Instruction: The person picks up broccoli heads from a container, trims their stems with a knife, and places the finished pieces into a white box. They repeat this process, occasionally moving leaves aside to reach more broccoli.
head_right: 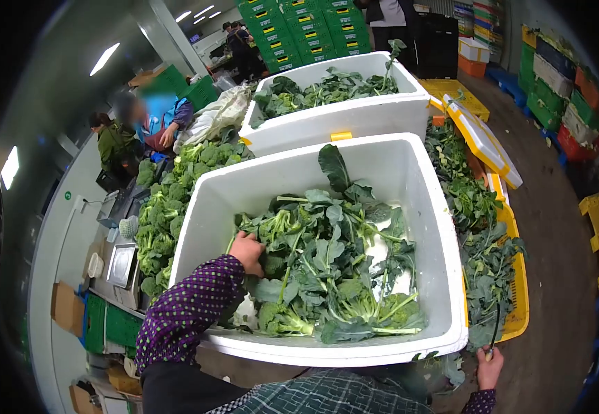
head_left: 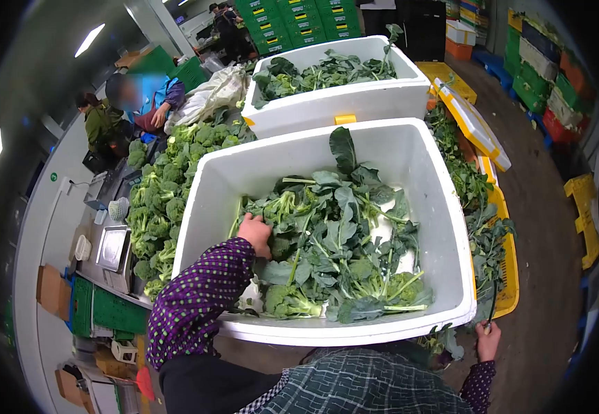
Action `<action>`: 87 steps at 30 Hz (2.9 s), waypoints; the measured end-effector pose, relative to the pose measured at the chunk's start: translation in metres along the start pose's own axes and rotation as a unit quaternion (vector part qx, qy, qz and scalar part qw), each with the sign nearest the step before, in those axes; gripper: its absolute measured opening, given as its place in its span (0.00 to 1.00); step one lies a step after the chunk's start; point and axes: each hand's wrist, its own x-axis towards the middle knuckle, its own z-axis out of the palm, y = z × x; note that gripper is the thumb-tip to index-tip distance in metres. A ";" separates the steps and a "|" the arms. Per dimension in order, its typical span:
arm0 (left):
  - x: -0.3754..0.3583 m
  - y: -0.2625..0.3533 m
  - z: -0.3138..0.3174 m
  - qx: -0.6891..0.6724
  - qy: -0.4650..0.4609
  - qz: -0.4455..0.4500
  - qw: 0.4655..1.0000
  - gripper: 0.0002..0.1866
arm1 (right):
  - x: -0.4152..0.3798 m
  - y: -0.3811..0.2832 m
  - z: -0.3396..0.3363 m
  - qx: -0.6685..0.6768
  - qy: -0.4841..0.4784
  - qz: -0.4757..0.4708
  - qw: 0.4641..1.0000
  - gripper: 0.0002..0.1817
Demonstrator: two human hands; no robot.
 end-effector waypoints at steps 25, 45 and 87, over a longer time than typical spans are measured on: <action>0.012 0.137 -0.300 -0.758 0.279 0.163 0.567 0.19 | 0.013 -0.305 0.016 0.265 -0.173 -0.193 0.929 0.18; 0.070 0.397 -0.303 -0.773 -0.136 0.307 0.539 0.24 | 0.046 -0.228 -0.068 0.260 0.099 -0.291 0.915 0.16; 0.104 0.387 -0.299 -0.801 -0.191 0.293 0.487 0.27 | 0.083 -0.205 -0.071 0.289 -0.118 -0.190 0.931 0.23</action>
